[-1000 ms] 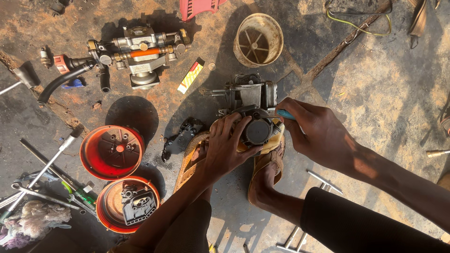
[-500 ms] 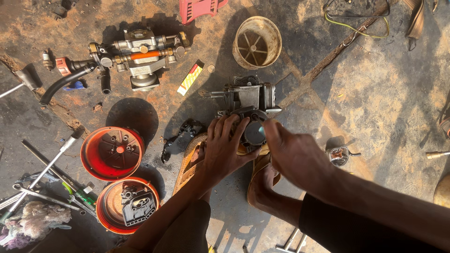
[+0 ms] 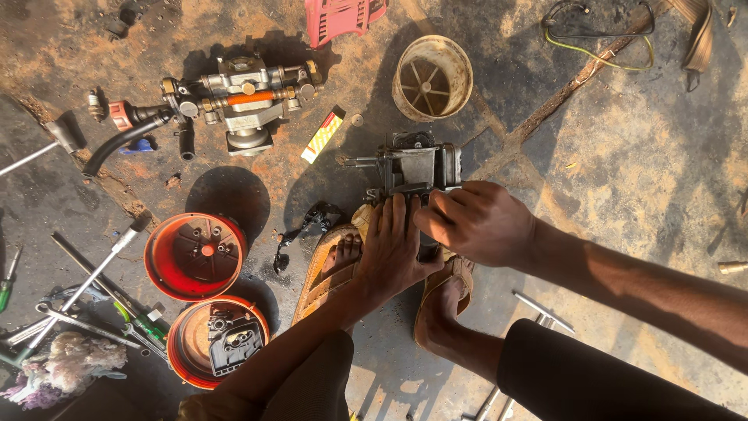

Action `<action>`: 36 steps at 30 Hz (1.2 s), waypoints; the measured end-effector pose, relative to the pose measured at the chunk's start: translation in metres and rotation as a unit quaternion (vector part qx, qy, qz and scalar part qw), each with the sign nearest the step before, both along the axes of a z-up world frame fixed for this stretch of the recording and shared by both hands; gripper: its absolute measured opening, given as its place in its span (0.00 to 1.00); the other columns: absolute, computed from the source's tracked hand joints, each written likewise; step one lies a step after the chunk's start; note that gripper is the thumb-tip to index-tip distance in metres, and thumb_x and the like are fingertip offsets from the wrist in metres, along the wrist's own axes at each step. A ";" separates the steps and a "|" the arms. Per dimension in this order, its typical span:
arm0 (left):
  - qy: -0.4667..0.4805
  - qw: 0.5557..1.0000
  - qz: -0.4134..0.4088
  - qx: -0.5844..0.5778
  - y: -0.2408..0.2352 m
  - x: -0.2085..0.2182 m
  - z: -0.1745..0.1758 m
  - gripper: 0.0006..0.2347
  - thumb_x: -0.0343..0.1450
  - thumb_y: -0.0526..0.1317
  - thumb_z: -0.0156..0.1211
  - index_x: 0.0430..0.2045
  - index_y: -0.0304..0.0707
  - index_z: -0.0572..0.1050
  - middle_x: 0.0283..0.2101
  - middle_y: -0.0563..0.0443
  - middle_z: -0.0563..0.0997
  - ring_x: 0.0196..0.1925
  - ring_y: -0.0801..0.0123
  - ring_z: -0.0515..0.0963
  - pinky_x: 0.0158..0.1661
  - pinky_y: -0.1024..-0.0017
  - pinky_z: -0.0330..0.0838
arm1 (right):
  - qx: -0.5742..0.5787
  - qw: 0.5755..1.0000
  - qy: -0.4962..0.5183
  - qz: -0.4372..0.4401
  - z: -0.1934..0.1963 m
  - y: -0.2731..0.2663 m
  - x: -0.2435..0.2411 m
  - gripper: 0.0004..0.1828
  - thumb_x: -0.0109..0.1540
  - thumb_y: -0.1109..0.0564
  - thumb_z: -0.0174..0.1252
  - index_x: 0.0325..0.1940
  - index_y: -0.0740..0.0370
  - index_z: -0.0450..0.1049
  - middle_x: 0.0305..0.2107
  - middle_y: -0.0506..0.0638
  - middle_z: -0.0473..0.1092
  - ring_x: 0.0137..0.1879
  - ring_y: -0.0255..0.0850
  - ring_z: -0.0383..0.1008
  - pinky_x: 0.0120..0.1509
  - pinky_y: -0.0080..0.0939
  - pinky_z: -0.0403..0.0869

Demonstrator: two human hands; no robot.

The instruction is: The person is sitting on the ground repairing a small engine. They use a screwdriver to remove and adjust various components, including the carburetor and fuel tank, while surrounded by tools and engine parts.

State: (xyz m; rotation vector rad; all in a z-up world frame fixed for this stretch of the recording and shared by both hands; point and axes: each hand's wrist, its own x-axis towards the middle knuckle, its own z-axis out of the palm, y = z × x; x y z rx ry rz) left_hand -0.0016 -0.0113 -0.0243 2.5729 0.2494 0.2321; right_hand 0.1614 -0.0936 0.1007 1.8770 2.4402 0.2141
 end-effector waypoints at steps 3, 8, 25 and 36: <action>-0.004 1.000 -0.017 -0.009 0.005 -0.001 0.001 0.47 0.64 0.67 0.64 0.63 0.17 0.58 0.62 0.21 0.61 0.65 0.36 0.65 0.65 0.47 0.60 | -0.005 0.999 0.013 0.042 -0.004 0.000 0.008 0.07 0.63 0.63 0.61 0.40 0.57 0.69 0.24 0.47 0.70 0.24 0.31 0.68 0.25 0.32 0.71; 0.012 0.999 -0.039 -0.029 0.003 -0.002 0.000 0.49 0.64 0.68 0.64 0.63 0.15 0.57 0.62 0.17 0.60 0.66 0.33 0.63 0.65 0.46 0.60 | -0.040 0.992 0.052 0.109 -0.007 -0.003 0.018 0.10 0.59 0.60 0.63 0.44 0.57 0.72 0.25 0.46 0.69 0.28 0.36 0.72 0.28 0.33 0.75; -0.048 0.997 -0.021 -0.061 0.001 -0.013 -0.011 0.36 0.66 0.53 0.69 0.63 0.28 0.61 0.65 0.20 0.61 0.68 0.31 0.65 0.64 0.43 0.62 | -0.153 0.984 0.073 0.044 0.064 0.025 -0.005 0.32 0.64 0.29 0.40 0.61 0.50 0.68 0.51 0.59 0.70 0.53 0.54 0.75 0.52 0.59 0.78; -0.070 0.988 -0.013 -0.136 0.011 -0.014 0.001 0.41 0.59 0.55 0.75 0.63 0.32 0.63 0.62 0.28 0.66 0.65 0.36 0.68 0.60 0.44 0.68 | -0.226 0.970 0.003 -0.086 0.099 -0.008 -0.041 0.37 0.65 0.48 0.55 0.80 0.53 0.61 0.54 0.56 0.70 0.55 0.45 0.72 0.58 0.47 0.73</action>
